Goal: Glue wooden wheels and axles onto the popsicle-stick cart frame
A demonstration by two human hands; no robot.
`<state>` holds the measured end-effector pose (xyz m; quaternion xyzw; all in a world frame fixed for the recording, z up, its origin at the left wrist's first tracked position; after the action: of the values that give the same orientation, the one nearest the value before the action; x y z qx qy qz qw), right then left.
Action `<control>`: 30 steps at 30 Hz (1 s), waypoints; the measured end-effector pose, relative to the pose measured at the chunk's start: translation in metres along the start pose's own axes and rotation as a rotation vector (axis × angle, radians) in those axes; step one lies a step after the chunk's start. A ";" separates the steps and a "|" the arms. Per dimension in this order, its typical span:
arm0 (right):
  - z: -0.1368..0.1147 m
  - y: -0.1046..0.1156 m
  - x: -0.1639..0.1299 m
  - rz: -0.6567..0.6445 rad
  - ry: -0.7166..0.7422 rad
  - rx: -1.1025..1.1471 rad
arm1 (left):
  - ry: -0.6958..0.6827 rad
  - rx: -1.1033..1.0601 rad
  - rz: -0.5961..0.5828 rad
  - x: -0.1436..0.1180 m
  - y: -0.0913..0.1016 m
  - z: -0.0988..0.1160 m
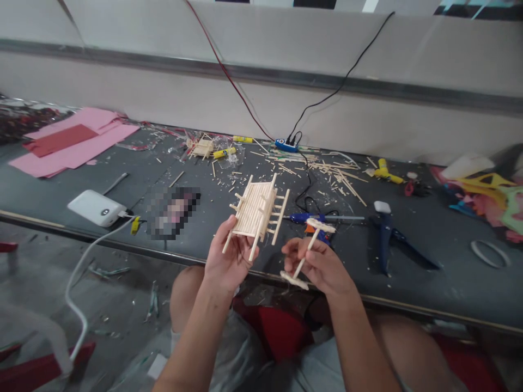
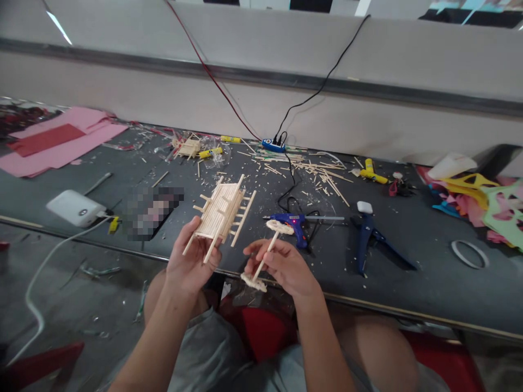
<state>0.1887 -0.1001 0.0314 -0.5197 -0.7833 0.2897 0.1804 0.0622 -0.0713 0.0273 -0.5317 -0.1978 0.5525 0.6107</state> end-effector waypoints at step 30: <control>0.018 -0.005 0.004 0.083 -0.076 -0.012 | -0.087 0.153 0.020 -0.001 0.006 0.008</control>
<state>0.1733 -0.1024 0.0206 -0.5413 -0.7691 0.3118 0.1351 0.0524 -0.0691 0.0256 -0.4609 -0.1760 0.5946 0.6348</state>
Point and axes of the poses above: each hand's wrist, its own x-axis towards the middle knuckle, its own y-axis out of the back of the hand, z = x × y, the point moved 9 cm from there along x, towards the middle knuckle, and after that the axes turned 3 degrees about -y, right-handed, at the moved point
